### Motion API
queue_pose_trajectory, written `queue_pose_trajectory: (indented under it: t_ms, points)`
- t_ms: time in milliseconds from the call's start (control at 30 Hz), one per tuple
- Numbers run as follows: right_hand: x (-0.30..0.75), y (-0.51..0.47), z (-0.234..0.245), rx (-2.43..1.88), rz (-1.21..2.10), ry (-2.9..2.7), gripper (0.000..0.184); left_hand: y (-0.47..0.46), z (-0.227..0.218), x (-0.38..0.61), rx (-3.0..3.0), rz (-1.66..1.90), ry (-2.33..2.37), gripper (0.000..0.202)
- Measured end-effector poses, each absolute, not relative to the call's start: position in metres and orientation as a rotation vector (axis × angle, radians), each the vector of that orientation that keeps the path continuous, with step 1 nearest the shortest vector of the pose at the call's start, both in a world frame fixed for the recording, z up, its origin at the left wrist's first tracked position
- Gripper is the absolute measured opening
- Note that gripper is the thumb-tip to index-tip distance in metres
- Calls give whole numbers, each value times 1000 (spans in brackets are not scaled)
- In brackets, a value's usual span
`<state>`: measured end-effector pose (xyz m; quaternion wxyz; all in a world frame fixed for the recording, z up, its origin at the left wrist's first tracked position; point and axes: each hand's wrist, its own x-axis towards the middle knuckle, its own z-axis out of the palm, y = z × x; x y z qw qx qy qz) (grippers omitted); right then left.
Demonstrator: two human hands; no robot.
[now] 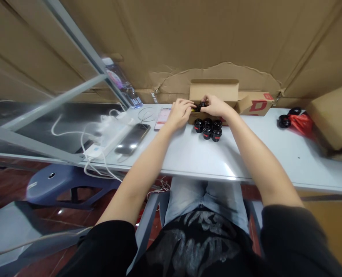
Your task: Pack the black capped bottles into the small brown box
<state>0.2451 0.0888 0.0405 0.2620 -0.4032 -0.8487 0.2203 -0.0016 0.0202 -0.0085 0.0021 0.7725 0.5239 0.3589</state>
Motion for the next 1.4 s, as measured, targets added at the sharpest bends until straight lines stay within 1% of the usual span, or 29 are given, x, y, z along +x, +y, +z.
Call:
queue_pose_trajectory:
  t_ms: [67,133,267,400,500,700,867,967,1233,1333,1400]
  points:
    - [244,89,47,-1107,673,-2403,25,23,-10,-2,2406,1152,1619,45]
    - [243,86,52,-1085,703,-2493,22,26,-12,-4,2391,1180,1592,46]
    - [245,82,51,-1030,644,-2490,26,30,-14,-8,2378,1210,1557,46]
    - [247,84,42,-978,647,-2450,26,31,-16,-11,2391,1229,1536,44]
    - [248,87,38,-950,636,-2437,26,32,-18,-14,2399,1255,1517,46]
    - [248,91,35,-929,617,-2479,34,35,-23,-16,2411,1288,1523,50]
    - [248,89,35,-976,534,-2472,33,33,-22,-14,2415,1269,1538,49]
    - [247,84,39,-1011,543,-2462,35,32,-21,-13,2400,1248,1562,48]
    - [245,61,68,-1135,602,-2605,48,33,-23,-14,2421,1233,1576,52]
    - [244,49,75,-1149,491,-2603,47,35,-25,-16,2442,1273,1560,58]
    - [241,34,77,-1131,320,-2560,42,38,-26,-17,2451,1360,1536,67]
